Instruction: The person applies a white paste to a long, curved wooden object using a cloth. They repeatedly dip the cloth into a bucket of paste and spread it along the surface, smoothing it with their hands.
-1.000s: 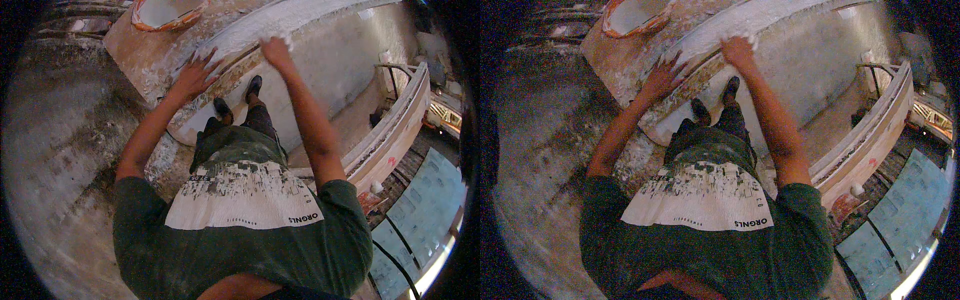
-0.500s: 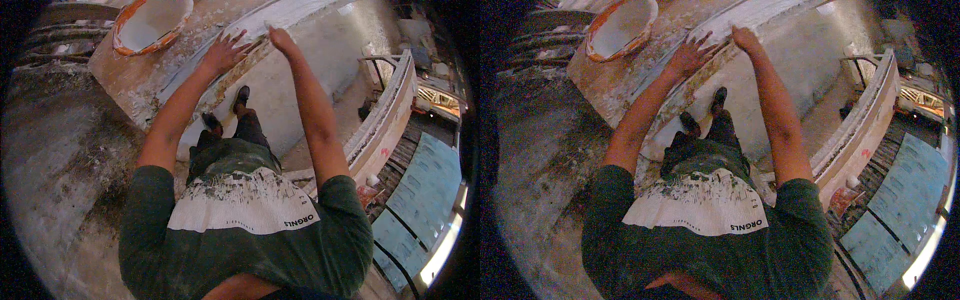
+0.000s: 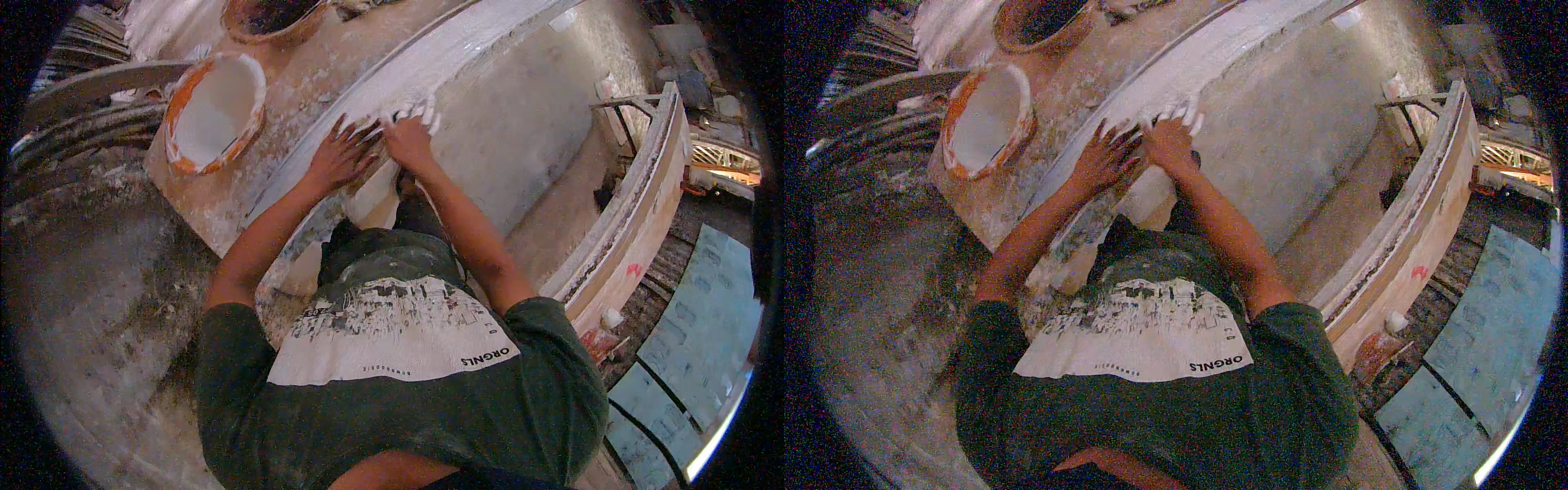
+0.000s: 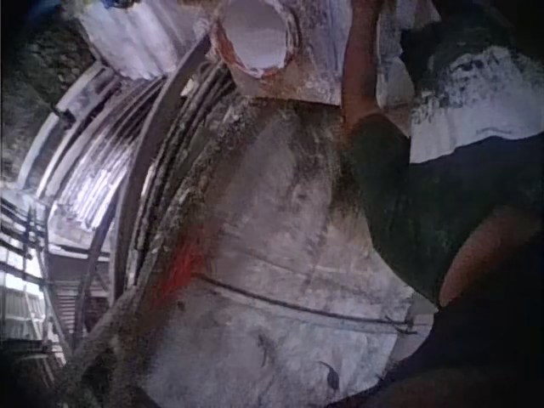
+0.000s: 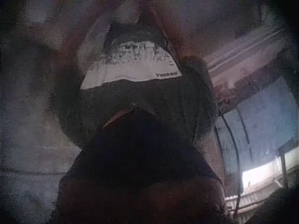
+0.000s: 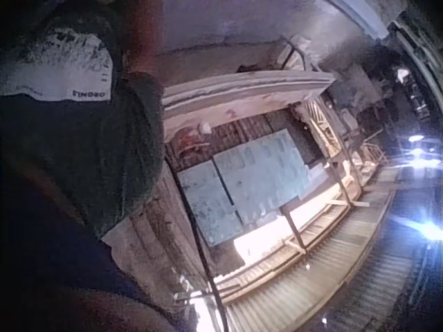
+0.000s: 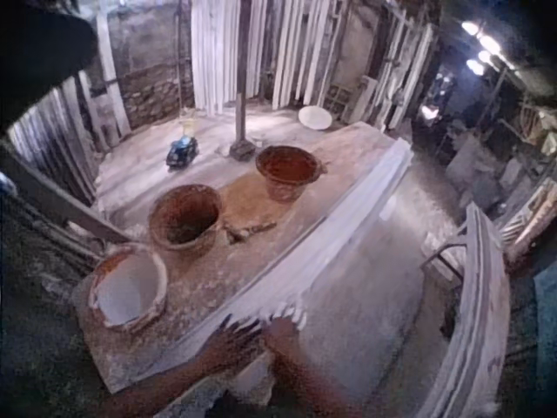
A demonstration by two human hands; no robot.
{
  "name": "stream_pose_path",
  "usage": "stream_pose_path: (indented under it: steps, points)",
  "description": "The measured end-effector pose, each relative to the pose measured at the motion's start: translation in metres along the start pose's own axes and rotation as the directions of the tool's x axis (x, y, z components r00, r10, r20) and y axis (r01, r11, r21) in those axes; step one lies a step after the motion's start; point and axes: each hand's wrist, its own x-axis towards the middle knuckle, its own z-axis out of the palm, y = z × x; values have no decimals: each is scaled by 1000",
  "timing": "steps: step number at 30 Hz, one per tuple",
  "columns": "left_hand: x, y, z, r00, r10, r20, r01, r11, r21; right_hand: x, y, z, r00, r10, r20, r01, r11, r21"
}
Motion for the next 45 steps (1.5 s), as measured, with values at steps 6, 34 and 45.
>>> stream_pose_path:
  steps: [6, 34, 45]
  points:
    - [141, 7, 3, 994, -84, -72, 81, 996, -41, 118, 122, -102, 954, -291, -71, 280, 951, -133]
    - [188, -20, 30, 1000, -26, -1, 25, 953, -302, 144, 123, -87, 977, -138, -165, 109, 978, -175]
    - [-183, -11, -27, 899, -200, 389, 308, 921, -238, -91, -81, 40, 920, -321, 227, 308, 947, 89]
